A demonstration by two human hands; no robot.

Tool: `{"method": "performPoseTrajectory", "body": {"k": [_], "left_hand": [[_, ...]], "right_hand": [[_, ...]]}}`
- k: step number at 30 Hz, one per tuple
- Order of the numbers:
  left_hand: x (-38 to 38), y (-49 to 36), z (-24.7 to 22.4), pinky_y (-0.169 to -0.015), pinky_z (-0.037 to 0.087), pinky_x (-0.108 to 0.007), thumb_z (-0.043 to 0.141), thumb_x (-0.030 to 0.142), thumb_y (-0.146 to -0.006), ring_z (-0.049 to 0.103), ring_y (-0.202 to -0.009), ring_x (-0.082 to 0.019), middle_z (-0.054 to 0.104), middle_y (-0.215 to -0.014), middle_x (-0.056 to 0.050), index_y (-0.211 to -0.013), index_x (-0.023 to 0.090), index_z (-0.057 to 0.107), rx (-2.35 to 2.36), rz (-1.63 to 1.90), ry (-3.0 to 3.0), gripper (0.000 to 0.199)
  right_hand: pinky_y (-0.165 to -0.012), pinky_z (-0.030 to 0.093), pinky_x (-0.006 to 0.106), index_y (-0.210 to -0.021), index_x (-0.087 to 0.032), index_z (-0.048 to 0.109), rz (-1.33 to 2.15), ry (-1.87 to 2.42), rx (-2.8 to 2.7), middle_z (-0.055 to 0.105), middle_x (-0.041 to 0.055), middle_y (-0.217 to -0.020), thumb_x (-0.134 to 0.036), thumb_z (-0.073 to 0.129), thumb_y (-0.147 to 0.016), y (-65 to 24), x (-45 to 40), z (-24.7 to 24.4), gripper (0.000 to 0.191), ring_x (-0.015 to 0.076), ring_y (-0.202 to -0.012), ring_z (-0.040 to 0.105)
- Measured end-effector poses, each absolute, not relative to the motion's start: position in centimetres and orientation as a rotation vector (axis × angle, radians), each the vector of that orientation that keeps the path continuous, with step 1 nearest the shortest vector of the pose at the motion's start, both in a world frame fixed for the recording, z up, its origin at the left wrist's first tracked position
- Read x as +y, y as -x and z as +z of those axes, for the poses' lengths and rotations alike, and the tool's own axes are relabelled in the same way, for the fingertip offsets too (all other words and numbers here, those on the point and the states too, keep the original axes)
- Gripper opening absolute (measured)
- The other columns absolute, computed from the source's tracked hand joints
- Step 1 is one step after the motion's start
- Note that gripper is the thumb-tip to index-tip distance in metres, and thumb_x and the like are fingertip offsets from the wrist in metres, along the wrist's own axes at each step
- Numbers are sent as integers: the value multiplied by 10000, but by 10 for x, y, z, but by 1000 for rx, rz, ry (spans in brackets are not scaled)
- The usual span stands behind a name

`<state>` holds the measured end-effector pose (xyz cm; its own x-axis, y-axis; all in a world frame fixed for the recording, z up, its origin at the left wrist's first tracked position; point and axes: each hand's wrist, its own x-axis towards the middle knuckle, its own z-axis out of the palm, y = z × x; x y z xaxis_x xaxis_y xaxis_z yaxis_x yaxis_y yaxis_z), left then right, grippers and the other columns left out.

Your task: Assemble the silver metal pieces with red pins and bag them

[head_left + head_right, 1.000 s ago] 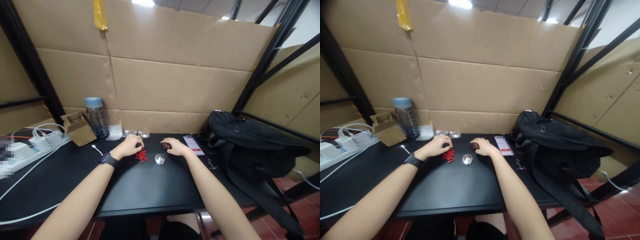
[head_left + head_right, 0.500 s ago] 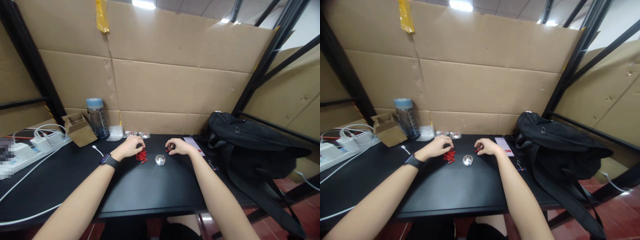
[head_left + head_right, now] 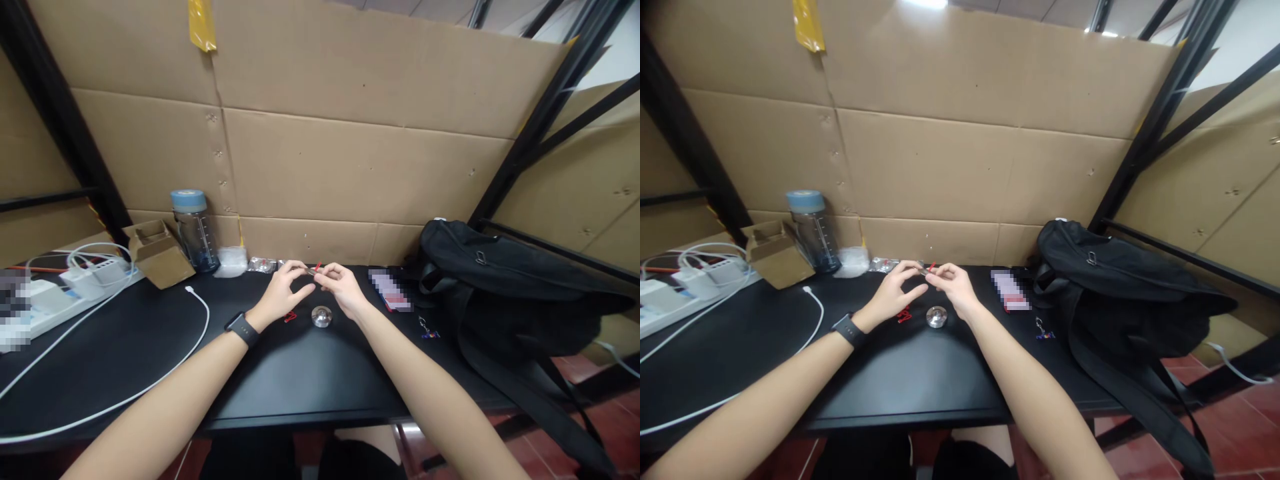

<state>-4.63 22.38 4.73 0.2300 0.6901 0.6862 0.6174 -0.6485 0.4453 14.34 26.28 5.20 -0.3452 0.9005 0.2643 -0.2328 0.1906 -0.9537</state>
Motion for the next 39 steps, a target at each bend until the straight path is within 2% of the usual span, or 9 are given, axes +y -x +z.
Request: {"method": "performPoseTrajectory", "body": {"k": [4, 8, 12, 20, 27, 33, 39], "left_hand": [[222, 44, 48, -1029, 464, -407, 648, 401, -911, 591, -1103, -230, 614, -1109, -80, -957, 212, 722, 1344, 1520, -2346, 207], [224, 47, 45, -1018, 472, -418, 654, 375, -902, 591, -1087, -228, 605, -1108, -69, -945, 229, 737, 1424, 1615, -2295, 174], [227, 50, 44, -1009, 470, -414, 640, 335, -903, 594, -1073, -223, 608, -1089, -61, -903, 231, 746, 1428, 1616, -2318, 149], [227, 56, 48, -1045, 406, -459, 665, 307, -866, 543, -1154, -254, 603, -1179, -68, -863, 235, 737, 1448, 1309, -2532, 102], [228, 58, 49, -1048, 352, -497, 604, 308, -921, 492, -1202, -280, 589, -1252, -78, -906, 246, 729, 1522, 1151, -2626, 140], [231, 84, 60, -1060, 329, -492, 593, 310, -921, 488, -1194, -280, 613, -1207, -72, -852, 250, 744, 1475, 939, -2715, 176], [236, 112, 64, -1078, 331, -461, 700, 324, -807, 532, -1151, -275, 636, -1151, -42, -755, 278, 779, 1396, 607, -2679, 106]], "right_hand": [[-745, 533, 287, -855, -200, 566, 1387, 686, -1502, 741, 63, -1033, -405, 889, -620, -142, 255, 55, 449, 189, -893, 696], [-877, 549, 350, -943, -218, 555, 1346, 691, -1591, 749, 56, -1022, -405, 883, -624, -145, 254, 59, 494, 190, -909, 709], [-926, 555, 408, -1021, -228, 537, 1338, 730, -1612, 752, 58, -973, -388, 890, -613, -144, 254, 56, 563, 211, -942, 722], [-860, 588, 382, -1025, -229, 523, 1397, 706, -1612, 721, 26, -912, -377, 886, -612, -143, 254, 53, 570, 198, -857, 732], [-831, 583, 360, -1018, -225, 528, 1328, 760, -1636, 709, 24, -891, -369, 879, -600, -145, 262, 50, 565, 178, -806, 719], [-782, 561, 315, -1042, -213, 560, 1068, 787, -1826, 710, 32, -913, -303, 803, -643, -151, 268, 49, 475, 156, -792, 681], [-765, 527, 257, -1051, -215, 678, 751, 805, -2349, 736, 15, -915, -231, 774, -653, -175, 269, 66, 410, 159, -842, 681]]}}
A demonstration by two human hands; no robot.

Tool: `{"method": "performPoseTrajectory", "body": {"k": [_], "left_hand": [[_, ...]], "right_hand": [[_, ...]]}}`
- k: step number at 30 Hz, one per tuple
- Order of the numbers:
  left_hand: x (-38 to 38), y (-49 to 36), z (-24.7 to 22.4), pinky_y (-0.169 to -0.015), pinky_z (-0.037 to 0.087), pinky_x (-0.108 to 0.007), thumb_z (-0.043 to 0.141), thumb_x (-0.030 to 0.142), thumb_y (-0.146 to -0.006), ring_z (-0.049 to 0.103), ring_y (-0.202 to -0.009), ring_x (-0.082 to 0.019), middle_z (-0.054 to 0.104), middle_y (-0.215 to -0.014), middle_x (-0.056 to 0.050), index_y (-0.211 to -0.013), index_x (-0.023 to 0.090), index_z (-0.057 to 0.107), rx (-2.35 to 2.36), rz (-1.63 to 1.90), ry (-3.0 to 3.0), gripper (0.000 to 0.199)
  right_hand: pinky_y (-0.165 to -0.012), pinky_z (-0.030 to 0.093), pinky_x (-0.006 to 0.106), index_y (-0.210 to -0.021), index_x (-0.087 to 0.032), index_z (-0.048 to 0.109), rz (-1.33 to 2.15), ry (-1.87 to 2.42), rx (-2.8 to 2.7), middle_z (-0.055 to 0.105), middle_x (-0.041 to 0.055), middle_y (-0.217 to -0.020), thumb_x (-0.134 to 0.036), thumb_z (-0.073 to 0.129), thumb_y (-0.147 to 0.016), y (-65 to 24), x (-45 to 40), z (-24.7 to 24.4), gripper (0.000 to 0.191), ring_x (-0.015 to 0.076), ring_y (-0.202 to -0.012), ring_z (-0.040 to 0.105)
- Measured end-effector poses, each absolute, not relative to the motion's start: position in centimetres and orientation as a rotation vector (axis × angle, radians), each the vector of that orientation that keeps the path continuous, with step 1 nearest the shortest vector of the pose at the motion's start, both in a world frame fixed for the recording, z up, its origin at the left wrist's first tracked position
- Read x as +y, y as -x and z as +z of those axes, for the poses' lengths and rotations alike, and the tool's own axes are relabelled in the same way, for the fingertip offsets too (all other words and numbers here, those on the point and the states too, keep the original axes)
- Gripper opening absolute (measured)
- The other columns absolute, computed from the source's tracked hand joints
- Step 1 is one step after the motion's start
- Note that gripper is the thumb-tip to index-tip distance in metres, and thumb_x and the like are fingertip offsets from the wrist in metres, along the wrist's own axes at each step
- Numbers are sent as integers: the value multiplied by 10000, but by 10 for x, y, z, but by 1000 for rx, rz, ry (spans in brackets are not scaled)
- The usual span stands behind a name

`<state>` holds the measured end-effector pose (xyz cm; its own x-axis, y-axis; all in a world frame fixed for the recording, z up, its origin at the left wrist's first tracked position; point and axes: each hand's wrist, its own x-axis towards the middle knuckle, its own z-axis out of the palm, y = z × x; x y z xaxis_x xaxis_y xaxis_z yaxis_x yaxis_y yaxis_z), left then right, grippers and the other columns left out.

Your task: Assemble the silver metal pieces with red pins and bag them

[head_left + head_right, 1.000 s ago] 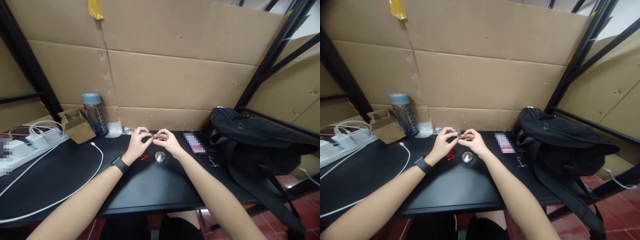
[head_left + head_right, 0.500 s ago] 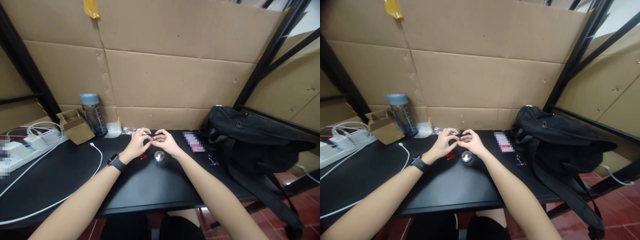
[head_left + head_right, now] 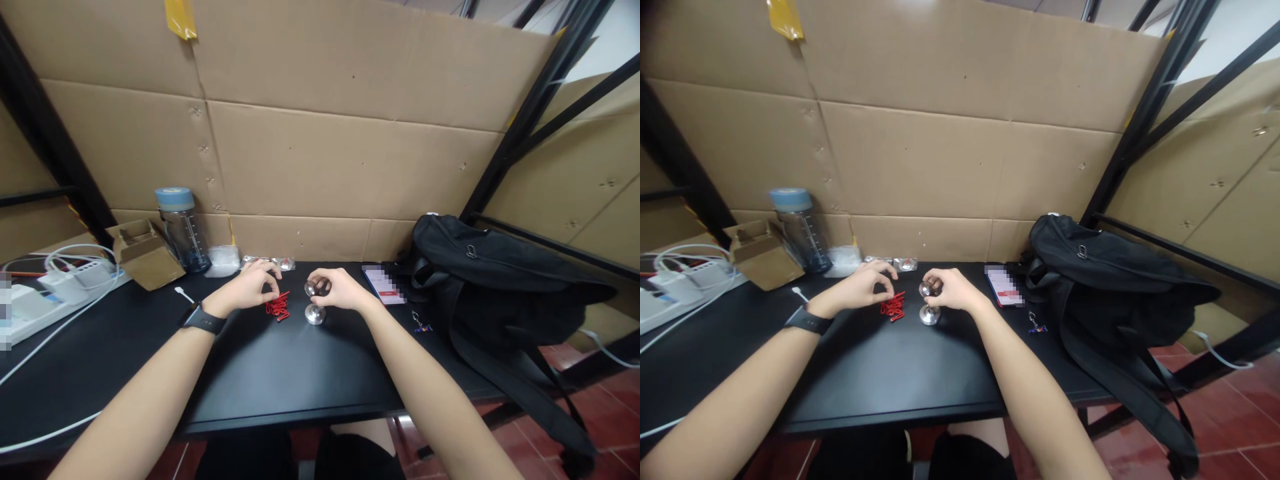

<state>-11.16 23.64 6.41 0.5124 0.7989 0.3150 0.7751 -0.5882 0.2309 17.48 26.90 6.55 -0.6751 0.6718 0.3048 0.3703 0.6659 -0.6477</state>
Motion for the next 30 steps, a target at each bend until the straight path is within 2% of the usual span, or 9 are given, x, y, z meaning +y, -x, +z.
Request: {"method": "performPoseTrajectory", "body": {"k": [4, 6, 9, 12, 15, 18, 22, 26, 30], "left_hand": [[237, 113, 64, -1103, 326, -443, 699, 302, -779, 563, -1134, -263, 664, -1152, -32, -729, 281, 787, 1432, 494, -2658, 103], [239, 115, 63, -1094, 349, -420, 688, 327, -792, 593, -1092, -246, 682, -1130, -30, -729, 271, 782, 1422, 505, -2659, 126], [247, 124, 55, -1022, 426, -381, 600, 370, -871, 626, -1033, -227, 707, -1080, -48, -843, 253, 770, 1451, 604, -2656, 208], [258, 140, 39, -1008, 448, -405, 537, 331, -895, 619, -1109, -260, 707, -1118, -90, -999, 228, 736, 1703, 693, -2605, 246], [268, 152, 18, -1042, 435, -468, 525, 340, -886, 546, -1271, -320, 596, -1364, -153, -1185, 198, 672, 2012, 588, -2510, 363], [275, 155, 2, -1072, 420, -499, 484, 391, -911, 477, -1359, -343, 449, -1526, -168, -1372, 179, 551, 2122, 421, -2432, 512], [278, 152, -4, -1112, 388, -494, 376, 349, -955, 400, -1432, -318, 361, -1590, -166, -1485, 148, 414, 2174, 384, -2357, 568], [276, 149, -1, -1087, 371, -575, 353, 352, -961, 373, -1445, -341, 275, -1635, -145, -1529, 205, 344, 2235, 390, -2292, 586], [276, 146, 0, -1071, 350, -622, 370, 394, -957, 341, -1452, -366, 182, -1664, -138, -1546, 239, 309, 2305, 421, -2266, 612]], "right_hand": [[-752, 535, 249, -1166, -228, 673, 786, 852, -2539, 758, 11, -931, -244, 807, -628, -187, 274, 70, 555, 160, -800, 701], [-739, 538, 247, -1173, -228, 679, 798, 852, -2603, 764, 12, -920, -248, 813, -621, -190, 276, 71, 568, 162, -777, 707], [-735, 537, 245, -1100, -221, 718, 794, 827, -2651, 769, 16, -925, -256, 824, -607, -192, 277, 70, 505, 166, -773, 712], [-714, 526, 242, -1047, -221, 742, 809, 823, -2667, 772, 15, -937, -294, 855, -579, -192, 277, 71, 487, 171, -769, 711], [-689, 507, 236, -1004, -220, 756, 797, 834, -2708, 770, 11, -897, -366, 876, -579, -191, 276, 71, 466, 174, -764, 700], [-691, 494, 234, -1001, -217, 762, 772, 834, -2733, 768, 14, -887, -440, 884, -579, -189, 275, 71, 493, 174, -770, 688], [-705, 485, 233, -1011, -230, 775, 781, 811, -2749, 772, 14, -915, -477, 873, -601, -188, 274, 71, 488, 173, -783, 683], [-699, 473, 233, -994, -250, 793, 784, 802, -2775, 774, 5, -889, -486, 864, -619, -187, 275, 69, 449, 177, -796, 677], [-715, 484, 237, -1065, -244, 773, 805, 775, -2753, 774, 16, -953, -453, 882, -592, -186, 275, 66, 528, 176, -808, 677]]}}
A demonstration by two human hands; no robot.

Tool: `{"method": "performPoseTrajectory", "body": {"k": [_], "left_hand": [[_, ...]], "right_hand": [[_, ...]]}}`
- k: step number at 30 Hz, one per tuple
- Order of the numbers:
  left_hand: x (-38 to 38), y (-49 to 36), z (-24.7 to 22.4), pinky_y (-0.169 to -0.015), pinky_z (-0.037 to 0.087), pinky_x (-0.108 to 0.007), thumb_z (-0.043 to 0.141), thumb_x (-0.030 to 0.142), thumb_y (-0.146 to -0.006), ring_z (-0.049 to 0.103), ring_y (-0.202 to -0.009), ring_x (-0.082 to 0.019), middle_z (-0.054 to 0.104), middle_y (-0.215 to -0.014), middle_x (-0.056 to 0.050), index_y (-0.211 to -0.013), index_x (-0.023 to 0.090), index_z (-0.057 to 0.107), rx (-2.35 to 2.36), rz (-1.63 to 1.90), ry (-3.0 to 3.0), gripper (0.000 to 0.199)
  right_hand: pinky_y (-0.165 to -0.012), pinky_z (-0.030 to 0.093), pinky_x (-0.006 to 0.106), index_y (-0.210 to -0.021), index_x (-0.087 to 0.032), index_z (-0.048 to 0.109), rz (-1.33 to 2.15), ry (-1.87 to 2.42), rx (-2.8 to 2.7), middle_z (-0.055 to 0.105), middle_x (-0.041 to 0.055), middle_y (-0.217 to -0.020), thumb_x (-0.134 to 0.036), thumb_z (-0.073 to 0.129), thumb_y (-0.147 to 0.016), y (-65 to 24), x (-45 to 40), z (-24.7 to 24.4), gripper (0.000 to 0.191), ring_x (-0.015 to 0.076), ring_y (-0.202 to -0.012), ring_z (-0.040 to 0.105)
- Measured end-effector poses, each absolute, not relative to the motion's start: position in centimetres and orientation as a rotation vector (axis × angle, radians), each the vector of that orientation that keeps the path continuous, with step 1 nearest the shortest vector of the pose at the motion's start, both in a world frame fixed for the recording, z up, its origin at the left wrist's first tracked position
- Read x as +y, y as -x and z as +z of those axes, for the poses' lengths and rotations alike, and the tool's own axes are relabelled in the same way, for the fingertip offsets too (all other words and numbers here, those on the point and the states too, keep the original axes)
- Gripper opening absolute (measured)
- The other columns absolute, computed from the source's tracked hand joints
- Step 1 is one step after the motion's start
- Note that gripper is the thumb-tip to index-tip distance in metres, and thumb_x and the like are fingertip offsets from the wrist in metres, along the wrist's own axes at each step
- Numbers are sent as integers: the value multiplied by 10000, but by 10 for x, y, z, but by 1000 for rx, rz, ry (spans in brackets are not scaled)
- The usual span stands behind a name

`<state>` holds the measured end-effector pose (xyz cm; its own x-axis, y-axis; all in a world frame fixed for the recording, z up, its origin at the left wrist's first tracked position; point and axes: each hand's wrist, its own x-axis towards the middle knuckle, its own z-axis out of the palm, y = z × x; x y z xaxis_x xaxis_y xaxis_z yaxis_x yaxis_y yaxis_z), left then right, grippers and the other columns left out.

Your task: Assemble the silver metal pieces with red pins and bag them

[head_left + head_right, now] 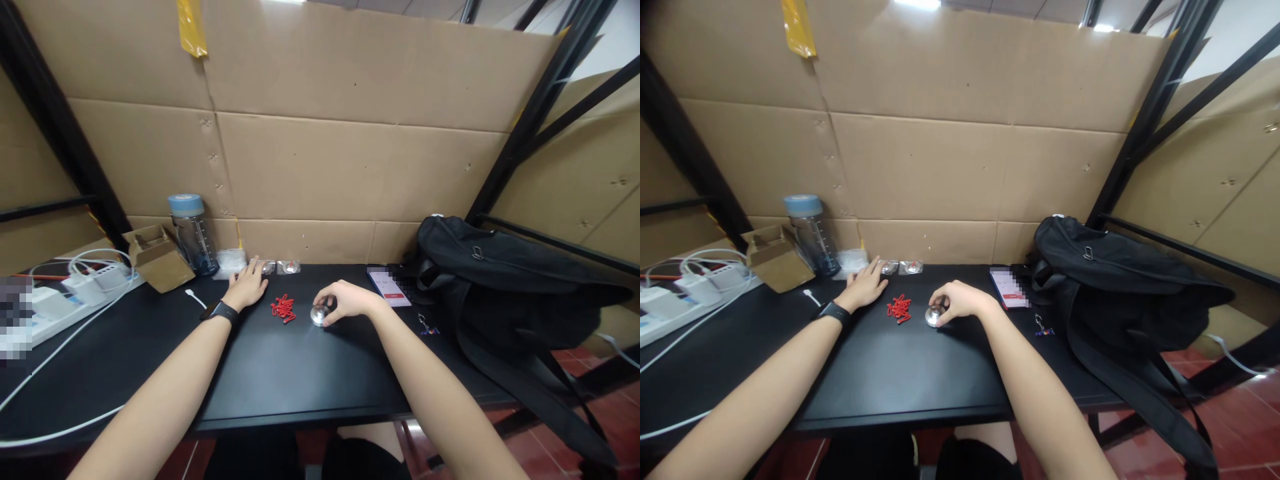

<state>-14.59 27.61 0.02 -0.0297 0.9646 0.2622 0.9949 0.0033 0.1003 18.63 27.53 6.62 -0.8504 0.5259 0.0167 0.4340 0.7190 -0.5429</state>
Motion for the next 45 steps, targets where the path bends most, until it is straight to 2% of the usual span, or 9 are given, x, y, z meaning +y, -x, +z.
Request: {"method": "performPoseTrajectory", "body": {"k": [4, 11, 17, 23, 29, 33, 38, 42, 45], "left_hand": [[279, 145, 0, -1077, 324, -634, 325, 387, -974, 326, -1455, -353, 330, -1609, -154, -1542, 212, 325, -2152, -395, 2115, 595], [277, 141, 6, -1029, 359, -577, 408, 363, -935, 463, -1297, -352, 543, -1387, -168, -1427, 244, 505, -2072, -344, 2095, 515], [273, 145, 13, -1030, 347, -546, 452, 260, -887, 533, -1233, -331, 598, -1326, -160, -1280, 223, 607, -2052, -381, 2122, 424], [268, 149, 18, -949, 396, -468, 382, 276, -961, 638, -1117, -313, 699, -1213, -159, -1261, 209, 622, -2040, -426, 2168, 390], [263, 142, 30, -876, 428, -416, 340, 291, -1001, 674, -1016, -299, 730, -1108, -122, -1105, 211, 676, -1953, -523, 2051, 361], [260, 135, 37, -866, 452, -373, 360, 315, -1008, 670, -986, -266, 726, -1056, -100, -1041, 214, 698, -1865, -732, 2057, 354], [248, 104, 52, -890, 482, -316, 397, 348, -1015, 665, -981, -210, 725, -1070, -71, -1057, 213, 709, -1614, -1215, 2225, 342], [229, 70, 63, -937, 468, -348, 473, 355, -1002, 660, -1016, -212, 739, -1076, -49, -1044, 235, 722, -1382, -1290, 2390, 280], [217, 52, 66, -941, 472, -345, 495, 331, -998, 662, -1005, -200, 740, -1044, -40, -1042, 243, 711, -1303, -1403, 2444, 237]], "right_hand": [[-727, 492, 246, -1065, -241, 770, 806, 776, -2745, 773, 20, -950, -435, 855, -634, -185, 274, 65, 480, 182, -823, 685], [-752, 497, 260, -1051, -230, 771, 755, 801, -2711, 769, 32, -967, -412, 784, -729, -185, 271, 67, 370, 187, -849, 689], [-729, 496, 248, -1044, -221, 768, 805, 756, -2723, 766, 22, -928, -396, 872, -614, -185, 277, 63, 475, 182, -823, 680], [-704, 489, 245, -1023, -221, 770, 808, 769, -2751, 760, 21, -911, -436, 885, -599, -184, 277, 62, 489, 177, -802, 669], [-800, 493, 283, -1035, -212, 758, 624, 747, -2683, 739, 57, -1000, -472, 797, -741, -182, 271, 67, 394, 201, -901, 667], [-834, 488, 310, -1017, -206, 745, 493, 739, -2563, 726, 69, -1023, -414, 741, -818, -177, 269, 66, 287, 201, -919, 654], [-810, 519, 309, -1133, -198, 685, 733, 894, -2168, 722, 74, -1062, -425, 644, -893, -161, 269, 56, 333, 168, -862, 661], [-805, 541, 306, -1204, -200, 634, 936, 832, -1893, 712, 82, -1098, -463, 736, -809, -152, 266, 54, 486, 158, -849, 671], [-812, 548, 312, -1141, -190, 666, 1107, 672, -1854, 729, 67, -1022, -456, 767, -778, -152, 263, 58, 461, 178, -869, 692]]}}
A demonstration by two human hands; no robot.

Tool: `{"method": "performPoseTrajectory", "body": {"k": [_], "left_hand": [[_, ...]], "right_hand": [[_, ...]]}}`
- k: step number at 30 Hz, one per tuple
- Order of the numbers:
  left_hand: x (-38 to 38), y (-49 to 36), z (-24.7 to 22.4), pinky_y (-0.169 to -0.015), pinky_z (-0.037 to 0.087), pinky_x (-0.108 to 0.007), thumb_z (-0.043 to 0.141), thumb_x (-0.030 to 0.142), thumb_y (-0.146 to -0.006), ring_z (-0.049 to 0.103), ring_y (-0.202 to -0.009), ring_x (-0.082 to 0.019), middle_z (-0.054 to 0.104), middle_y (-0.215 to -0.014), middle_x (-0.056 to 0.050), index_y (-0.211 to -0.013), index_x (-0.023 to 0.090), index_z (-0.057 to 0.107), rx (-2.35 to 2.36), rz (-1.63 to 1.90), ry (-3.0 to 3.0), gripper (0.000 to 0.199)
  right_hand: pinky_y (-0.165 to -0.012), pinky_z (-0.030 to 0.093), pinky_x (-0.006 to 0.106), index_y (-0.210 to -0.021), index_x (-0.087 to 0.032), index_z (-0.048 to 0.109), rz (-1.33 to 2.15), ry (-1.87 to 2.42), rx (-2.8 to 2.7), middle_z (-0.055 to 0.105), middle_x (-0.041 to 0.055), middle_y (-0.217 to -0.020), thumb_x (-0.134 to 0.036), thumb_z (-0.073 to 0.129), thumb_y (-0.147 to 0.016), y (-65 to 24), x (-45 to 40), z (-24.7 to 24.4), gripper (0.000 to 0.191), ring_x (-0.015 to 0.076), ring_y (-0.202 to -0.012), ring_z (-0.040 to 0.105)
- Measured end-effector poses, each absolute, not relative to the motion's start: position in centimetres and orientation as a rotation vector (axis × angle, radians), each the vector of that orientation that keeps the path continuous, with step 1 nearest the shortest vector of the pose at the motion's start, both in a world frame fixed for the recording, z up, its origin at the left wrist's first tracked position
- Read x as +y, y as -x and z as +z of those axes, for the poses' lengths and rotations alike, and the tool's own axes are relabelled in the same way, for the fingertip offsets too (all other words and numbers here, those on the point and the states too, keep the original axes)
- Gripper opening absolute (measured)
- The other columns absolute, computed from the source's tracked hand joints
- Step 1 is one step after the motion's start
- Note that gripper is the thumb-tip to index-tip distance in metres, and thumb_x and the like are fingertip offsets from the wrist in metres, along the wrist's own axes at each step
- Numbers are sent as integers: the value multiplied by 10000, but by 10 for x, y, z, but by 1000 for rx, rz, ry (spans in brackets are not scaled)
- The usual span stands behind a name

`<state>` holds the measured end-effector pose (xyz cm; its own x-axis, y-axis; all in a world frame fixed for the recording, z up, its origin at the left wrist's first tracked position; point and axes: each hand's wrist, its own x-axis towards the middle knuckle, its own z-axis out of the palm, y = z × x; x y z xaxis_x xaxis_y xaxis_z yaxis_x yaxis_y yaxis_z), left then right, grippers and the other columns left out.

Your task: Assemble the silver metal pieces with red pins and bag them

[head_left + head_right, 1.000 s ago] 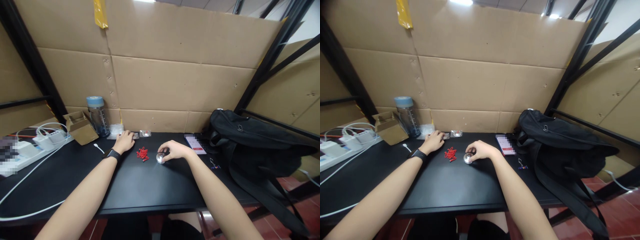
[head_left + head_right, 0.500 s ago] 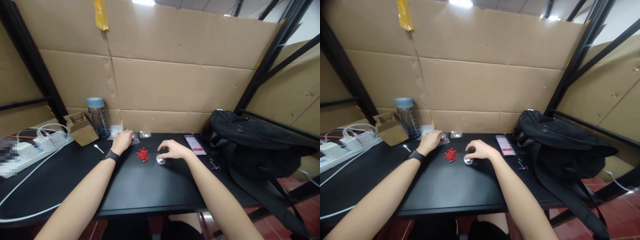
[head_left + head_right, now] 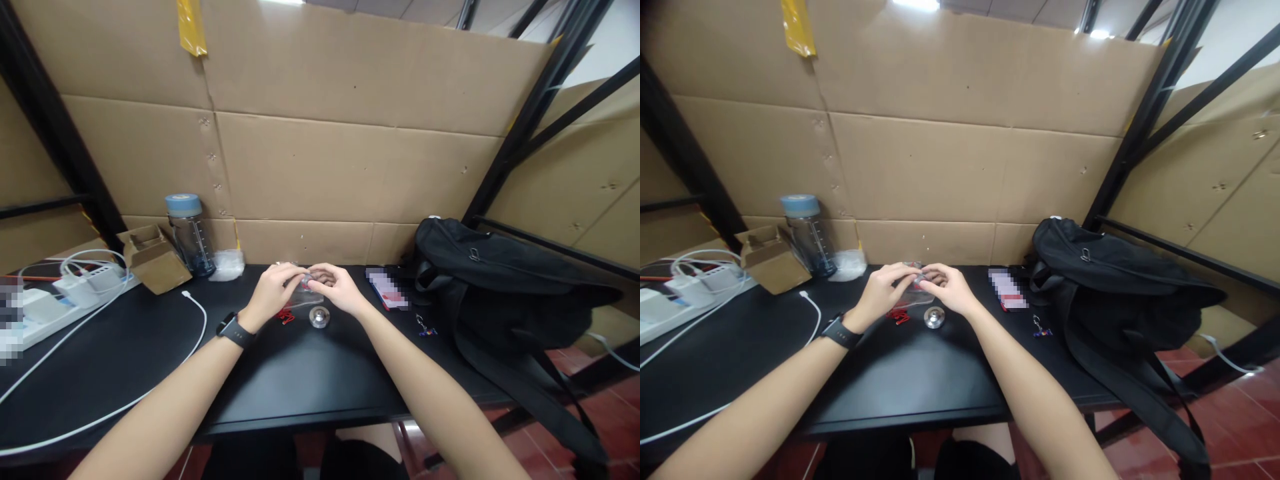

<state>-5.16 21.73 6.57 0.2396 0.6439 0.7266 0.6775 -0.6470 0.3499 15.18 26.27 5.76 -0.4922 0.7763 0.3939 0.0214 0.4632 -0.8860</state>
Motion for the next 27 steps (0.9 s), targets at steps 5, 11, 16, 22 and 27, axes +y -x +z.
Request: {"method": "performPoseTrajectory", "body": {"k": [5, 11, 16, 22, 27], "left_hand": [[211, 42, 60, -970, 511, -375, 717, 411, -845, 639, -1082, -220, 579, -1287, -114, -1440, 238, 388, -1416, -1681, 2497, 702], [217, 41, 52, -766, 576, -320, 684, 357, -854, 698, -801, -142, 567, -1282, -130, -1407, 247, 290, -1580, -1914, 2528, 688], [220, 46, 56, -662, 537, -252, 614, 375, -897, 664, -650, -110, 698, -995, -43, -1067, 204, 564, -1672, -2059, 2312, 246], [225, 50, 55, -613, 500, -241, 684, 439, -846, 627, -633, -124, 723, -844, -28, -988, 195, 648, -1694, -2067, 2195, 284], [222, 52, 60, -842, 535, -326, 659, 389, -883, 671, -1013, -210, 706, -1175, -73, -957, 218, 738, -1564, -1917, 2279, 202]], "right_hand": [[-805, 556, 337, -923, -153, 708, 1229, 670, -1708, 745, 70, -918, -461, 796, -738, -154, 262, 61, 370, 207, -838, 706], [-700, 547, 304, -886, -190, 600, 1351, 736, -1271, 729, 38, -860, -433, 850, -667, -159, 275, 63, 412, 178, -736, 698], [-725, 550, 304, -961, -250, 513, 1469, 618, -1167, 715, 0, -956, -325, 861, -661, -160, 275, 64, 465, 179, -794, 719], [-772, 565, 315, -1090, -292, 522, 1514, 541, -1201, 686, -4, -1042, -306, 852, -683, -158, 266, 67, 525, 181, -874, 717], [-762, 583, 313, -1041, -267, 557, 1526, 531, -1228, 681, -1, -1013, -296, 879, -660, -157, 262, 69, 499, 180, -861, 716]]}}
